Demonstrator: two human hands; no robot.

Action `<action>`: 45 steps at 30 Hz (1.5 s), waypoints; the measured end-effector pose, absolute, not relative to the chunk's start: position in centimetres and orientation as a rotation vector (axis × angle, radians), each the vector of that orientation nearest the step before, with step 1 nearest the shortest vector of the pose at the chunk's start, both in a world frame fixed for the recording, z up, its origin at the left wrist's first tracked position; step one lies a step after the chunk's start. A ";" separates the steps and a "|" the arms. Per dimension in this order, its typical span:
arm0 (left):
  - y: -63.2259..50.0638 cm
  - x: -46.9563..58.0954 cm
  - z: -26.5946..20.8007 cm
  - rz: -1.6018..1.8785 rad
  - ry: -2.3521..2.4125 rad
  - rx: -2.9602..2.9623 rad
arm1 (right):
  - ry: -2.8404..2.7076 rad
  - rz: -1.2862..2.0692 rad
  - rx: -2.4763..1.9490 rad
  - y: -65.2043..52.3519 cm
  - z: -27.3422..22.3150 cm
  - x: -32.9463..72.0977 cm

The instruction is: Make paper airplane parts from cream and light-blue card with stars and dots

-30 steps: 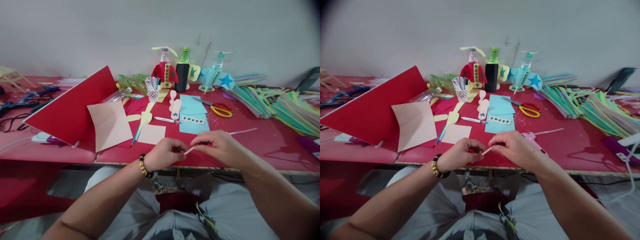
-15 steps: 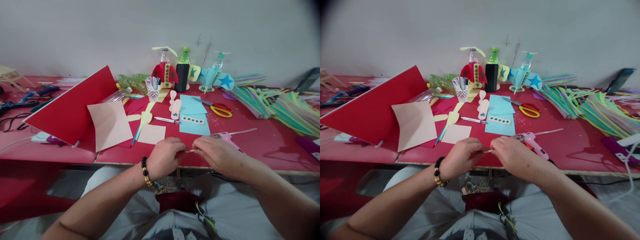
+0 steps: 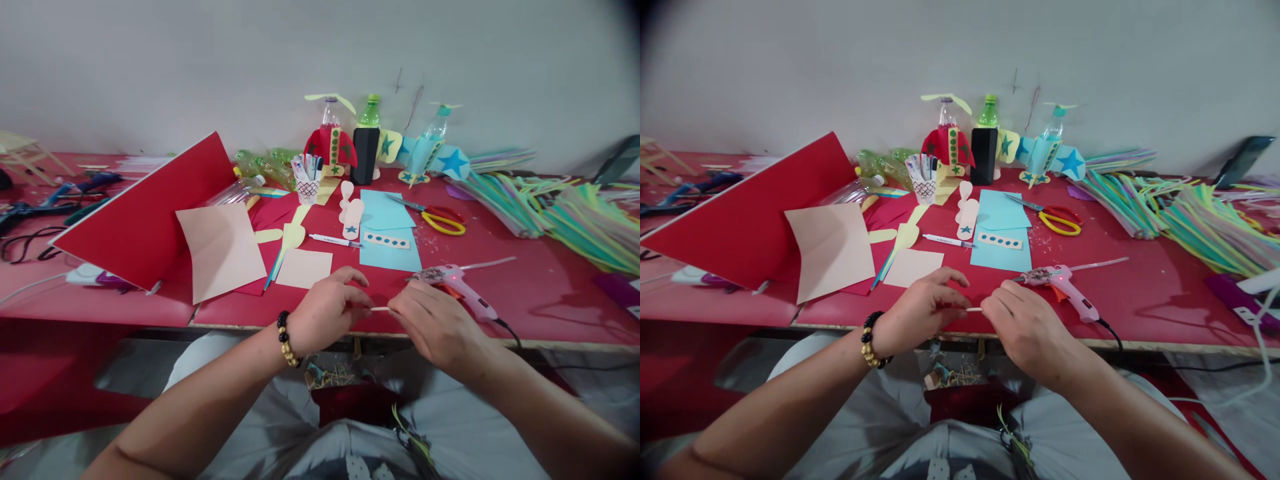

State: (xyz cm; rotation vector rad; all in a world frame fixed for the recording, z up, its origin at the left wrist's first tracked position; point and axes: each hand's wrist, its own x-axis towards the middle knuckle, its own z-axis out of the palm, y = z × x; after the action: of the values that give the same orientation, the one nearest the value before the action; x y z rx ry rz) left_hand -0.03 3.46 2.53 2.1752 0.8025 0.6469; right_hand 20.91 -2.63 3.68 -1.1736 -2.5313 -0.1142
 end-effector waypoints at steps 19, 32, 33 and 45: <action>4.8 -1.0 3.3 0.544 0.725 1.699 | -2.139 0.106 -1.249 -3.7 4.4 20.8; 6.0 -2.9 3.9 0.700 1.064 1.886 | -1.953 0.161 -1.722 -4.6 4.5 24.9; 5.9 -2.8 4.0 0.709 1.068 1.873 | -1.964 0.174 -1.731 -4.6 4.4 25.0; 4.5 -0.3 2.9 1.000 0.735 1.540 | -1.898 0.496 -1.712 -4.4 4.4 22.0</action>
State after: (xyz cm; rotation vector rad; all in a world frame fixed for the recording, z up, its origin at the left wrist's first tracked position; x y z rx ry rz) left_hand -0.29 4.45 2.87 1.5398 0.7351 1.0002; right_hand 22.05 -4.45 4.44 -1.7123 -1.8985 0.4956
